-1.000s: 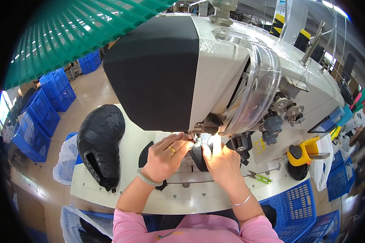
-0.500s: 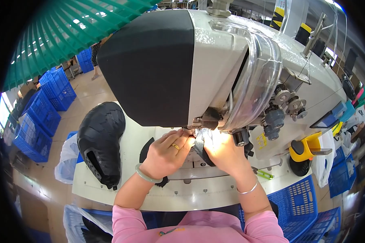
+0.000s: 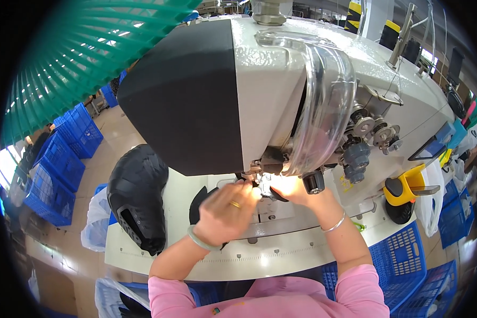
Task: Using an industrial sewing machine to stitch together black shoe components.
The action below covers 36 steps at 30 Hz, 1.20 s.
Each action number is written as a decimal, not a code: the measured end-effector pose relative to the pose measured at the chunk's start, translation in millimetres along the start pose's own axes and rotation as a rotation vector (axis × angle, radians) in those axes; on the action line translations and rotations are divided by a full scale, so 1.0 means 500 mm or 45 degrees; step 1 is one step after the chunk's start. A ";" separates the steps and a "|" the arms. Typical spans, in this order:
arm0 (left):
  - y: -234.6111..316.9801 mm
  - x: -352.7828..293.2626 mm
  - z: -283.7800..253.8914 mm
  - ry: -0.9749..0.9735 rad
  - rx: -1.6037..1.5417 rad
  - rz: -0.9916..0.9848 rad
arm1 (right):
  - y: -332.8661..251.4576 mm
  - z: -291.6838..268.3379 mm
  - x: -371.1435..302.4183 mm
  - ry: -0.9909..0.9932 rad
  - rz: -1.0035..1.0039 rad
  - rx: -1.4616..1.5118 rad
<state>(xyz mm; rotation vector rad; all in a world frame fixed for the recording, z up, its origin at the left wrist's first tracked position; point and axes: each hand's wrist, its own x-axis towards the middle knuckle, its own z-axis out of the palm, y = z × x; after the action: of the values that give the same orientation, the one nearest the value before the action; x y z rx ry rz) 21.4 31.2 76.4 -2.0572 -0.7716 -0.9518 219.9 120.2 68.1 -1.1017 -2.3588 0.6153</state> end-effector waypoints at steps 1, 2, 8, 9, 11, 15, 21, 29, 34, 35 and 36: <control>-0.010 -0.003 0.000 0.038 -0.225 -0.249 | 0.033 0.019 -0.001 0.007 0.005 -0.004; -0.021 -0.004 -0.001 0.058 -0.435 -0.506 | 0.083 0.061 0.002 0.144 -0.082 -0.100; -0.069 -0.025 0.049 0.098 -1.323 -1.494 | -0.044 0.041 -0.069 0.581 -0.415 -0.375; -0.072 -0.028 0.058 0.034 -1.326 -1.435 | -0.052 0.037 -0.081 0.704 -0.608 -0.485; -0.070 -0.029 0.065 -0.023 -1.330 -1.379 | -0.032 0.054 -0.091 0.651 -0.559 -0.559; -0.058 -0.024 0.070 0.048 -1.386 -1.445 | -0.022 0.066 -0.076 0.719 -0.660 -0.597; -0.047 -0.023 0.065 0.103 -1.274 -1.459 | -0.030 0.068 -0.076 0.731 -0.628 -0.560; -0.047 -0.022 0.067 0.156 -1.246 -1.427 | 0.018 0.073 -0.042 0.803 -0.677 -0.524; -0.050 -0.016 0.067 0.215 -1.276 -1.421 | 0.018 0.066 -0.033 0.783 -0.707 -0.533; -0.052 -0.017 0.072 0.213 -1.281 -1.424 | 0.021 0.065 -0.033 0.779 -0.702 -0.535; -0.056 -0.022 0.074 0.243 -1.348 -1.415 | 0.023 0.066 -0.034 0.746 -0.685 -0.527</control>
<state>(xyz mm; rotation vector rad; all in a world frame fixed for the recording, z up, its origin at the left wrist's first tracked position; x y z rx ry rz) 8.4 74.3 60.5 -2.1832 -1.5773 -2.5542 217.5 106.8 31.4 -0.6176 -2.1378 -0.3588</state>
